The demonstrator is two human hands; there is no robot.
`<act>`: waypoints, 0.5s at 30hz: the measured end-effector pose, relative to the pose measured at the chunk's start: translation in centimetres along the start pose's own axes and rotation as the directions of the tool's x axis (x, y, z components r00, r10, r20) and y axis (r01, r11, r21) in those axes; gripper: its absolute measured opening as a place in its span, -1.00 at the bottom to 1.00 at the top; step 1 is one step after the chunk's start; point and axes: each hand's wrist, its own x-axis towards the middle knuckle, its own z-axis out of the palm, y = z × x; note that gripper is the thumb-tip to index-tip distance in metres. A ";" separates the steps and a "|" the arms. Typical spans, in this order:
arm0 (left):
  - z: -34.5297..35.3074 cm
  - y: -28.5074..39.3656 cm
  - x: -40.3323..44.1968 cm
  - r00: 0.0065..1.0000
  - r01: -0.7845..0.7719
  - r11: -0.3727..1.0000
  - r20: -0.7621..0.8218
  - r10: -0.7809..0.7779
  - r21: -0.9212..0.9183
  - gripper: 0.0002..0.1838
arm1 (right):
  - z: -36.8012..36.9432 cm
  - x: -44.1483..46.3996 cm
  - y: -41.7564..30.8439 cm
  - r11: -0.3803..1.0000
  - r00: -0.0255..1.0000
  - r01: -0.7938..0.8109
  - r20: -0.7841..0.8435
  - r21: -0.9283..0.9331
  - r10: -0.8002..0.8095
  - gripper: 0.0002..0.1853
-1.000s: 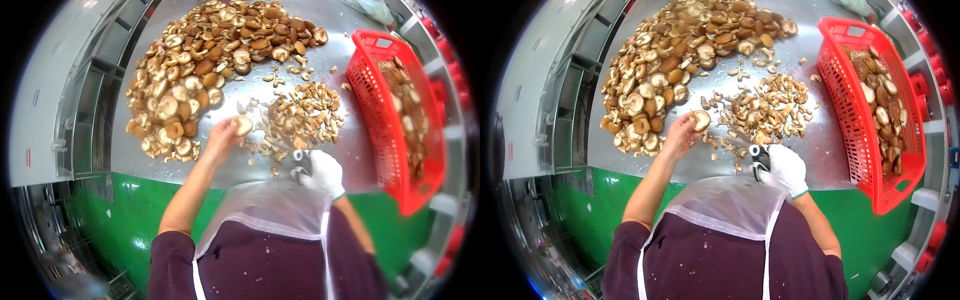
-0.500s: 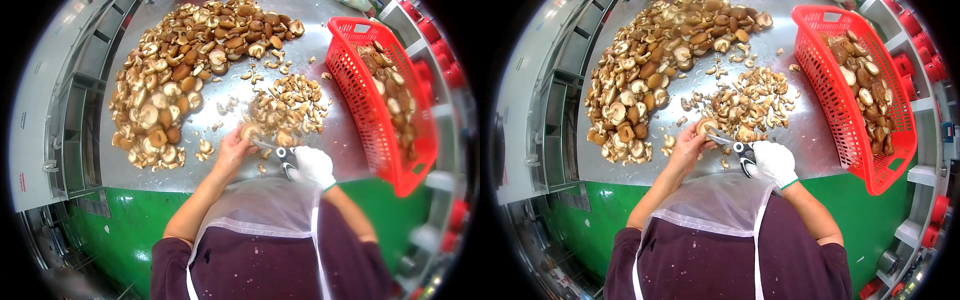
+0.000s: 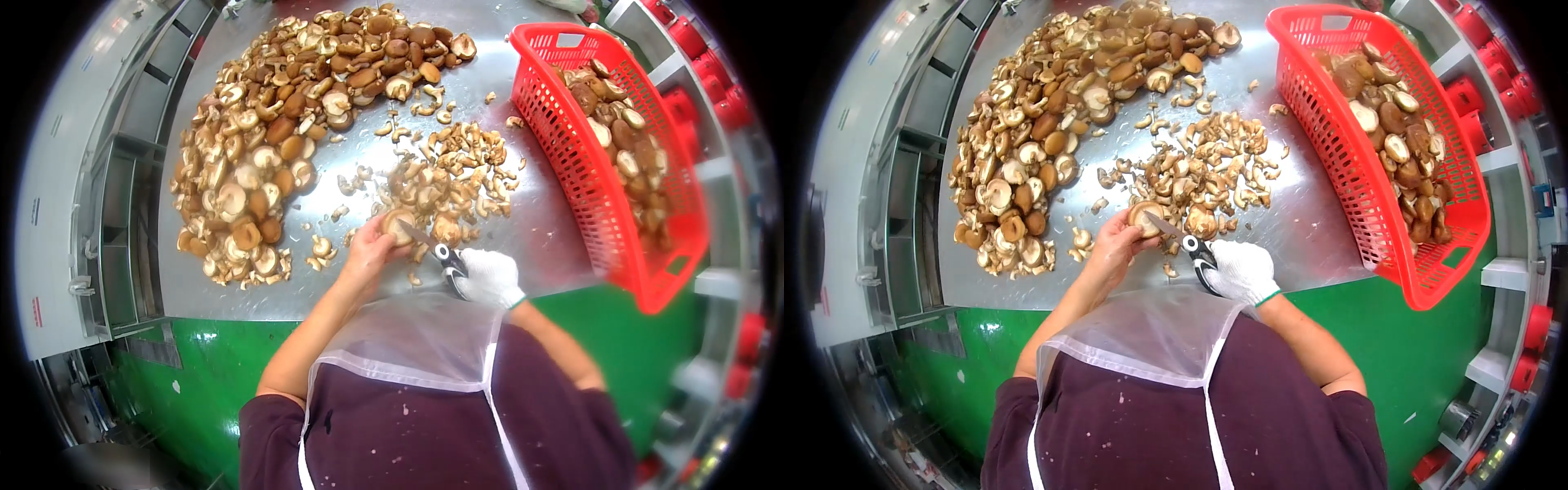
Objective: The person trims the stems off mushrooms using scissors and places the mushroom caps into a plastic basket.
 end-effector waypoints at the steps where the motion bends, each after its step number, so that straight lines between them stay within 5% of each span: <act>1: -0.1 0.3 0.4 1.000 -0.002 1.000 -0.004 0.002 0.002 -0.58 | 0.8 -0.3 0.8 0.998 0.999 0.022 -0.032 0.059 -0.020 -0.67; 4: 0.2 1.9 1.6 0.995 0.087 0.996 -0.047 -0.087 0.000 -0.53 | 3.8 -1.6 4.1 0.962 0.972 0.100 -0.231 0.253 -0.040 -0.66; 5: 1.5 3.1 2.2 0.994 0.092 0.992 -0.074 -0.085 0.087 -0.49 | 4.4 -1.9 4.8 0.923 0.974 0.017 -0.215 0.384 0.072 -0.67; 8: 8.9 8.5 2.5 0.973 -0.067 0.997 0.225 0.058 0.033 -0.52 | 4.5 -2.7 5.4 0.821 0.943 -0.163 -0.158 0.547 0.292 -0.71; 9: 10.8 9.6 3.8 0.919 -0.186 0.977 0.370 0.135 0.104 -0.50 | 4.8 -2.9 5.9 0.815 0.945 -0.132 -0.178 0.564 0.276 -0.74; 11: 15.8 12.1 2.3 0.819 -0.356 0.927 0.439 0.369 -0.115 -0.34 | 5.2 -2.7 6.1 0.775 0.951 -0.115 -0.155 0.622 0.266 -0.79; 14: 15.6 11.2 3.5 0.557 -0.807 0.581 0.466 0.688 0.107 -0.39 | 4.4 -2.6 4.2 0.506 0.932 -0.198 0.002 0.839 0.363 -0.82; 15: 13.5 10.4 4.1 0.633 -0.769 0.569 0.478 0.610 0.293 -0.46 | 5.1 -2.8 4.8 0.478 0.930 -0.213 0.026 0.852 0.367 -0.81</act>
